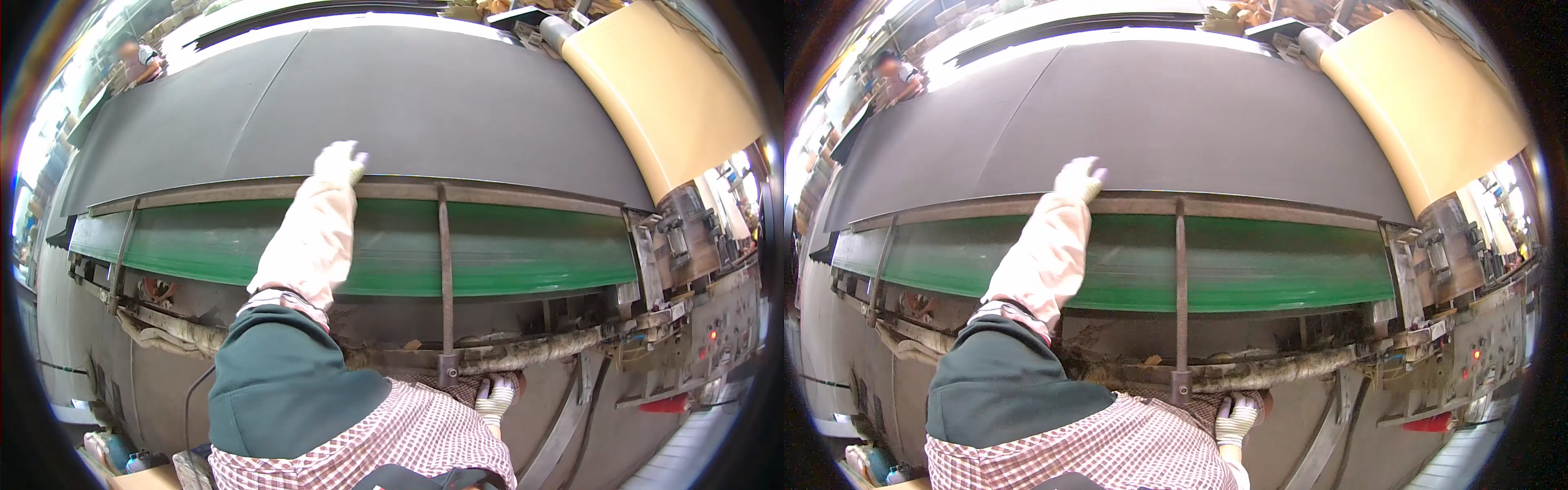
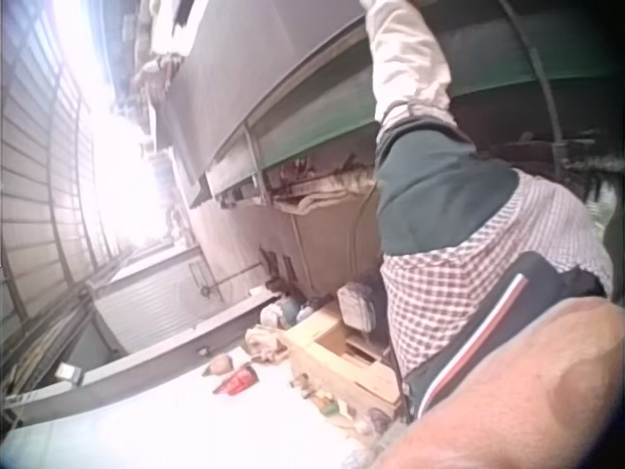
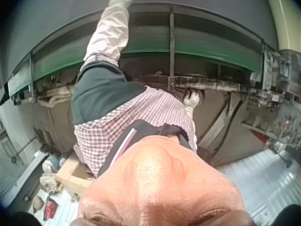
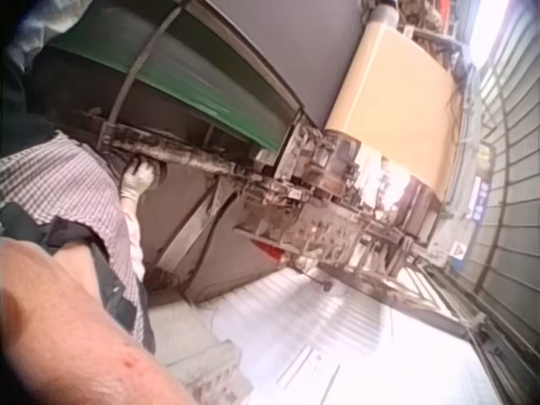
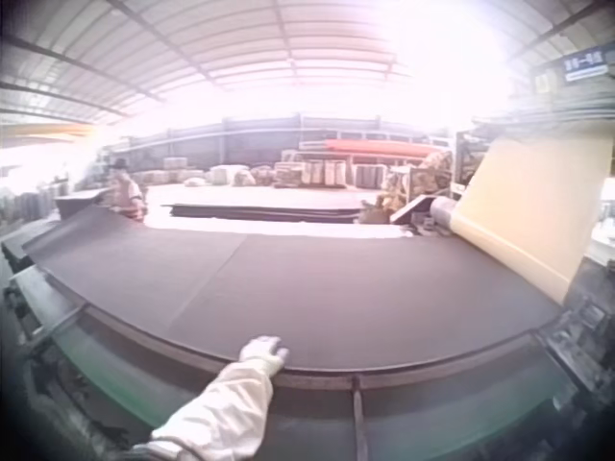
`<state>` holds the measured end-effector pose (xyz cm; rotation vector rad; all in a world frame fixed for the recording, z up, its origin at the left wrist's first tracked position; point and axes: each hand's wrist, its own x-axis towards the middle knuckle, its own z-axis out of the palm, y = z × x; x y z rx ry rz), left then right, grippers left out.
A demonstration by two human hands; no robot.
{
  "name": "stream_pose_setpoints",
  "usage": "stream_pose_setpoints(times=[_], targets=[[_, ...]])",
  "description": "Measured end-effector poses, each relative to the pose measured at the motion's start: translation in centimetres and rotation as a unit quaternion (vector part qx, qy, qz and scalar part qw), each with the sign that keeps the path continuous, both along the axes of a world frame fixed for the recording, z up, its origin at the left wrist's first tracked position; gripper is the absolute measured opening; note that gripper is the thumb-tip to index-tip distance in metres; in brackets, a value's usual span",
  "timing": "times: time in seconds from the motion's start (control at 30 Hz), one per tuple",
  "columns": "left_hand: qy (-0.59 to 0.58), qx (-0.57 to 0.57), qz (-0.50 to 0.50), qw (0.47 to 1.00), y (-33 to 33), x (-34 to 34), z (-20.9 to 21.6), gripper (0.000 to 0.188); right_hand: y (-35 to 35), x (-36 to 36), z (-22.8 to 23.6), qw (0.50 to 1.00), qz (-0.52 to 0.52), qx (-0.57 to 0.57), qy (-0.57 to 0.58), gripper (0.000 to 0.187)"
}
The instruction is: The recorder is monitoring and smoothing sheets of material moving on a conveyor belt in a factory setting.
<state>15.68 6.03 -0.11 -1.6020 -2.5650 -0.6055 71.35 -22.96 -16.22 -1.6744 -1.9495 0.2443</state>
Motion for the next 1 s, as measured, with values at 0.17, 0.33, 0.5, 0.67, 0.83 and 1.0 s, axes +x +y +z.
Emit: stream_pose_setpoints(times=[0.17,0.33,0.5,0.67,0.83,1.0], targets=[[0.071,-0.227,0.206,0.949,-4.9,-12.1,0.7,0.068,0.1,-0.3,0.2,1.0,-0.006,0.013,0.007,0.021],[-0.008,-0.253,0.077,0.964,-4.0,-12.2,-0.5,0.072,0.2,-0.7,0.8,0.999,-0.02,0.022,0.028,0.02],[-0.004,-0.251,-0.027,0.968,-1.3,-5.5,-0.3,0.07,0.3,-0.7,1.2,0.999,-0.007,0.026,0.031,0.019],[0.055,-0.253,-0.107,0.96,1.7,2.2,1.0,0.062,0.3,-0.5,1.1,0.999,-0.003,0.031,0.041,0.019],[0.081,-0.247,-0.107,0.96,5.4,10.2,1.2,0.059,0.3,0.0,1.1,0.999,0.009,0.043,0.027,0.019],[0.105,-0.223,-0.136,0.96,9.0,17.5,1.3,0.06,0.6,0.3,1.1,0.998,0.018,0.053,0.038,0.018]])
